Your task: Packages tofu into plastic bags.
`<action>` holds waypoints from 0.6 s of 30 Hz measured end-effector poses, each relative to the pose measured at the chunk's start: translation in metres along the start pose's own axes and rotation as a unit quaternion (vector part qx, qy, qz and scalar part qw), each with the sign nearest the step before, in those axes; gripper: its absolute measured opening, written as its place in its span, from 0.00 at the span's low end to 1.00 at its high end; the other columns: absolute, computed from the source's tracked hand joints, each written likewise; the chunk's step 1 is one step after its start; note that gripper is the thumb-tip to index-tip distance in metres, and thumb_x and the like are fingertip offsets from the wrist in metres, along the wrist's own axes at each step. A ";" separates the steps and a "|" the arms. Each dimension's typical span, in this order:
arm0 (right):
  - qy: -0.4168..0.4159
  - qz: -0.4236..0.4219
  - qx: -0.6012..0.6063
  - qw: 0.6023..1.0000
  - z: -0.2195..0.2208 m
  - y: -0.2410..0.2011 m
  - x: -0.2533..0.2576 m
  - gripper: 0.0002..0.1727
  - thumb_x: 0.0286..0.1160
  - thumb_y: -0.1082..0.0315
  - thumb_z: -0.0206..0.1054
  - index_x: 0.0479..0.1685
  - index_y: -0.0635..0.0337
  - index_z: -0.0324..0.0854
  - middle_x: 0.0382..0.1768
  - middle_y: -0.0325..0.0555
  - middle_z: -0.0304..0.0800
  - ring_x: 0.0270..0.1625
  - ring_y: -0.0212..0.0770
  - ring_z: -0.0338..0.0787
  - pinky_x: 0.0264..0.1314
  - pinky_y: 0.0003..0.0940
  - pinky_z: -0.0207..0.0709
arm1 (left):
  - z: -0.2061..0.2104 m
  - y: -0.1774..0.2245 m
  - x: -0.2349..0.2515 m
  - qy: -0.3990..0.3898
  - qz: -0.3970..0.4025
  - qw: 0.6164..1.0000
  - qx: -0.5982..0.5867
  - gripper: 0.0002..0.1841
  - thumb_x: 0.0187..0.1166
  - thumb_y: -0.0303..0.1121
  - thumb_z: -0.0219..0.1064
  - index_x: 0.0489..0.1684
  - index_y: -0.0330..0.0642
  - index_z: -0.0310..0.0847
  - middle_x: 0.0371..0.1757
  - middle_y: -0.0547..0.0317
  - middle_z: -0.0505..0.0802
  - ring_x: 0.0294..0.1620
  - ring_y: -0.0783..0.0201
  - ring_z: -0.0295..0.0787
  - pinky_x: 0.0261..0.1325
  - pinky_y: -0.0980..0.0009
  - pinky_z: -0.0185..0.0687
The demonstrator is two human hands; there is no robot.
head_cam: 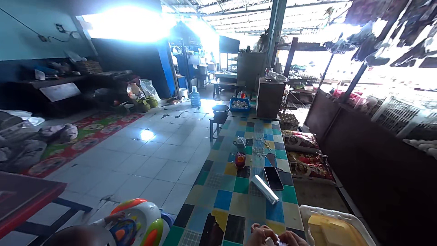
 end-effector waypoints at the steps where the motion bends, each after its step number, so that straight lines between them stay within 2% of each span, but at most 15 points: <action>1: -0.013 -0.042 -0.008 0.999 -0.001 0.003 0.000 0.17 0.88 0.74 0.52 0.53 0.78 0.85 0.48 0.54 0.94 0.53 0.34 0.91 0.64 0.32 0.83 | 0.001 -0.003 0.000 -0.005 -0.008 1.000 -0.011 0.11 0.73 0.29 0.70 0.41 0.28 0.91 0.51 0.39 0.94 0.65 0.45 0.86 0.80 0.34 0.49; 2: -0.027 -0.085 -0.028 0.996 -0.001 0.006 -0.001 0.15 0.82 0.79 0.57 0.56 0.80 0.85 0.53 0.62 0.92 0.56 0.42 0.92 0.66 0.37 0.84 | 0.002 -0.007 -0.001 -0.004 -0.012 1.000 -0.028 0.11 0.73 0.29 0.70 0.41 0.27 0.91 0.54 0.39 0.94 0.66 0.46 0.85 0.79 0.36 0.52; 3: -0.032 -0.117 -0.043 0.992 0.000 0.008 -0.002 0.15 0.78 0.82 0.61 0.57 0.79 0.86 0.54 0.65 0.92 0.58 0.45 0.92 0.67 0.37 0.83 | 0.003 -0.012 -0.002 -0.001 -0.015 0.999 -0.052 0.11 0.72 0.29 0.70 0.40 0.26 0.90 0.55 0.39 0.93 0.67 0.47 0.84 0.77 0.41 0.58; 4: -0.030 -0.139 -0.050 0.989 0.000 0.010 -0.003 0.14 0.75 0.82 0.63 0.56 0.78 0.88 0.55 0.65 0.92 0.60 0.46 0.92 0.69 0.36 0.83 | 0.002 -0.018 -0.002 0.004 -0.021 0.996 -0.081 0.10 0.72 0.27 0.71 0.39 0.24 0.89 0.54 0.38 0.93 0.66 0.48 0.84 0.76 0.48 0.67; 5: -0.023 -0.158 -0.048 0.986 0.001 0.011 -0.003 0.14 0.73 0.82 0.65 0.54 0.77 0.89 0.55 0.64 0.93 0.60 0.46 0.92 0.71 0.36 0.82 | 0.001 -0.022 -0.002 0.006 -0.025 0.994 -0.107 0.10 0.72 0.26 0.71 0.40 0.23 0.88 0.53 0.37 0.92 0.65 0.49 0.83 0.74 0.53 0.70; 9: -0.013 -0.175 -0.021 0.984 0.007 0.013 0.002 0.11 0.70 0.83 0.68 0.49 0.75 0.91 0.56 0.61 0.94 0.61 0.44 0.93 0.67 0.34 0.84 | -0.006 -0.026 -0.002 -0.011 -0.025 0.990 -0.139 0.10 0.73 0.24 0.70 0.42 0.21 0.87 0.53 0.38 0.91 0.64 0.57 0.83 0.73 0.62 0.72; 12: -0.024 -0.182 -0.018 0.983 0.010 0.012 0.009 0.11 0.71 0.83 0.66 0.49 0.76 0.91 0.57 0.61 0.94 0.63 0.43 0.93 0.68 0.32 0.84 | -0.011 -0.026 -0.001 -0.005 -0.044 0.990 -0.134 0.10 0.73 0.25 0.70 0.42 0.23 0.88 0.53 0.42 0.91 0.64 0.60 0.82 0.73 0.63 0.71; 18: -0.031 -0.247 -0.038 0.968 0.013 0.017 0.023 0.11 0.69 0.80 0.67 0.46 0.71 0.92 0.47 0.52 0.97 0.51 0.34 0.95 0.59 0.27 0.86 | -0.015 -0.024 -0.007 0.051 -0.071 0.990 -0.110 0.09 0.71 0.26 0.72 0.41 0.27 0.90 0.56 0.42 0.89 0.65 0.59 0.80 0.72 0.64 0.71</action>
Point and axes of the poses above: each hand's wrist, its own x-axis towards the middle knuckle, its own z-axis out of the palm, y = z × x, the point moved 3 cm from there along x, towards the middle knuckle
